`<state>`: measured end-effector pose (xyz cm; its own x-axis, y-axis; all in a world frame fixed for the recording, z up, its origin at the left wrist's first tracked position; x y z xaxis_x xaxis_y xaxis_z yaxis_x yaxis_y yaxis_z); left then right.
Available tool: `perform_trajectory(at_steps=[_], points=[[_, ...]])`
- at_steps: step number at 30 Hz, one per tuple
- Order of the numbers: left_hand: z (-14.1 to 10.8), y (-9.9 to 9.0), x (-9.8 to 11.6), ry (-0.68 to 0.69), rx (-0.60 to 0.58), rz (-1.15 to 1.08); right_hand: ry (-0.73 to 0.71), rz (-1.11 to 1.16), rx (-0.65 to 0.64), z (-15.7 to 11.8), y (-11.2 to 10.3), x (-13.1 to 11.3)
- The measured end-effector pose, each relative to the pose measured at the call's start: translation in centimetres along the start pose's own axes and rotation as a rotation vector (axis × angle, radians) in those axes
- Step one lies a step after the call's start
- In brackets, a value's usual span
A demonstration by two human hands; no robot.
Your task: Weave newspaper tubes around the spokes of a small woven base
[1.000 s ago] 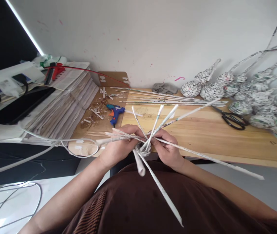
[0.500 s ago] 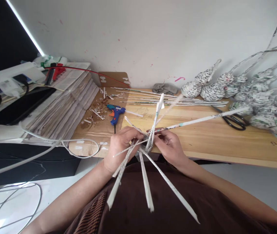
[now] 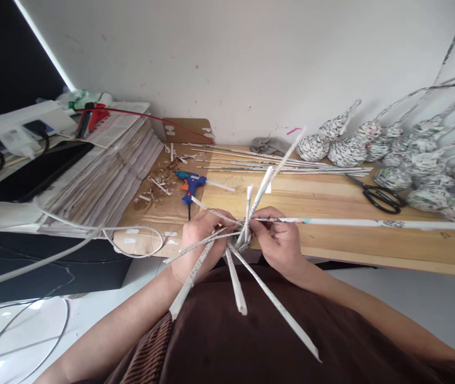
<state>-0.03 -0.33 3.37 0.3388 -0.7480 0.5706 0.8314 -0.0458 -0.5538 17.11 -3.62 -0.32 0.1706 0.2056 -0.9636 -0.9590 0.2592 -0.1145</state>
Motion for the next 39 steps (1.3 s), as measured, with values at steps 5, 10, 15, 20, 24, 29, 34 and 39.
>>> perform_trajectory(at_steps=[5, 10, 15, 20, 24, 29, 34, 39], points=[[0.0, 0.0, 0.2, 0.015, 0.004, 0.069, -0.093, -0.093, -0.002, -0.5, -0.4, -0.5], [0.1, 0.1, 0.0, 0.104, -0.039, 0.119, -0.054, -0.205, -0.039, -0.5, -0.6, -1.8], [0.3, 0.0, 0.2, 0.126, -0.087, 0.091, -0.023, -0.255, -0.061, -0.3, -0.7, -2.3], [0.2, 0.2, 0.0, 0.151, -0.05, 0.054, -0.12, -0.463, -0.166, -0.1, -1.1, -2.6], [0.1, 0.4, -0.1, 0.123, -0.034, 0.05, -0.159, -0.582, -0.178, 0.0, -1.4, -2.7], [0.3, 0.6, -0.1, 0.096, -0.047, 0.093, -0.21, -0.665, -0.113, 0.1, -1.4, -2.0], [0.3, 0.5, 0.0, 0.169, -0.026, 0.101, -0.24, -0.656, -0.093, 0.0, -1.5, -2.0], [0.4, 0.3, 0.6, 0.173, -0.062, 0.139, -0.066, -0.487, -0.099, 0.3, -1.9, -2.8]])
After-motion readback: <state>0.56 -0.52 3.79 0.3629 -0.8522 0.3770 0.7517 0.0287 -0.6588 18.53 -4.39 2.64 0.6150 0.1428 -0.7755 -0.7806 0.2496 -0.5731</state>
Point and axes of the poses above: each hand's wrist, its own z-axis towards the middle knuckle, its own y-axis out of the palm, x = y × z, the point moved 2 cm from there along z, towards the middle knuckle, and after that the axes turned 12 degrees about y, right-handed, at the moved point
